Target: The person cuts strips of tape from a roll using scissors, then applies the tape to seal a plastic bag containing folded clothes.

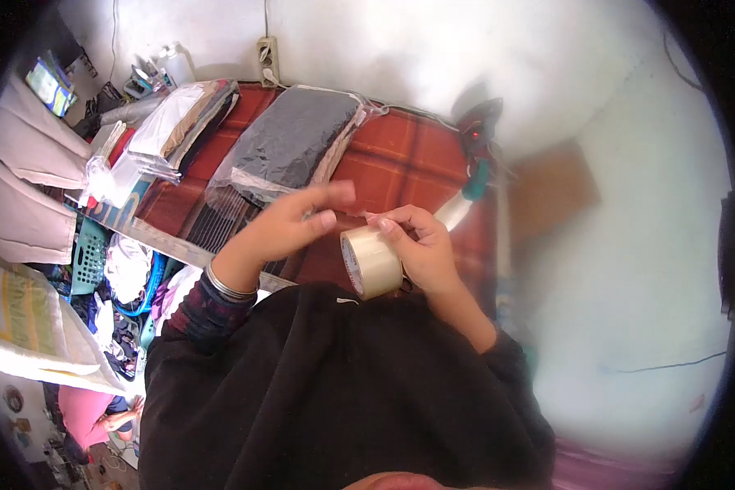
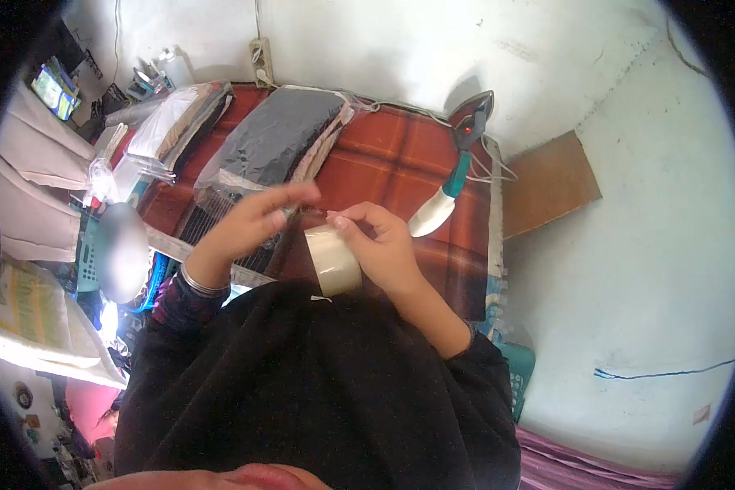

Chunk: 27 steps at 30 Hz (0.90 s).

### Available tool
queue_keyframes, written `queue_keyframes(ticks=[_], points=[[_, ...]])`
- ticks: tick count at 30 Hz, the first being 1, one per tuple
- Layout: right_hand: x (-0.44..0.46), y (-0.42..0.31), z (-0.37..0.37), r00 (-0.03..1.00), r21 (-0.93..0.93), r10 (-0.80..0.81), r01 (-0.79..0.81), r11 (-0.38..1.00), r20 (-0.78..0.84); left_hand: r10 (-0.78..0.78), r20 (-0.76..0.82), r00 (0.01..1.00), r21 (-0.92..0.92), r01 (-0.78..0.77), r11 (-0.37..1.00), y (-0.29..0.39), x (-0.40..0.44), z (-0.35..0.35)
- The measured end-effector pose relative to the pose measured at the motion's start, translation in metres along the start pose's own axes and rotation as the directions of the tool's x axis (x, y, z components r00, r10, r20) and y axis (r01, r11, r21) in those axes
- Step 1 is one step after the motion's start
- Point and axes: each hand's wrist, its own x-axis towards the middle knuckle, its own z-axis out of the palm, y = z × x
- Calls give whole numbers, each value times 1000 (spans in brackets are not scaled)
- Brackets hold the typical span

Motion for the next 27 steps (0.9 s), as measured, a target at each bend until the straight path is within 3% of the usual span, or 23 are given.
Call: queue_keyframes(ticks=[4,7,11,14,15,16,24,26,27], points=[[1,-1,4,998,-54,46,-44,998,40,0,93,996,-40,4,999,-16,-15,27],[0,-4,7,994,-93,90,-83,992,67,-4,-47,999,-376,-14,927,-23,-16,41],[-2,-13,13,977,-161,153,-129,978,147,2,-79,997,-366,-31,930,-15,-16,44],[-3,-9,13,972,-131,150,-128,983,181,18,-15,1000,-415,-23,909,-7,-17,48],[-3,-10,13,972,-132,151,-128,983,181,-13,-43,999,-519,-11,855,-6,-17,50],[-3,-12,14,973,-123,150,-130,984,177,-48,-67,997,-616,-4,788,-4,-17,51],[-3,-2,15,979,-94,186,-178,980,88,-64,-153,986,-631,-48,774,-3,-15,57],[-2,17,16,994,-47,-39,34,998,-98,-93,-198,976,-662,-63,747,-2,-12,56],[-6,24,8,995,-49,-43,38,998,-91,-91,-250,964,-671,-105,734,1,-11,55]])
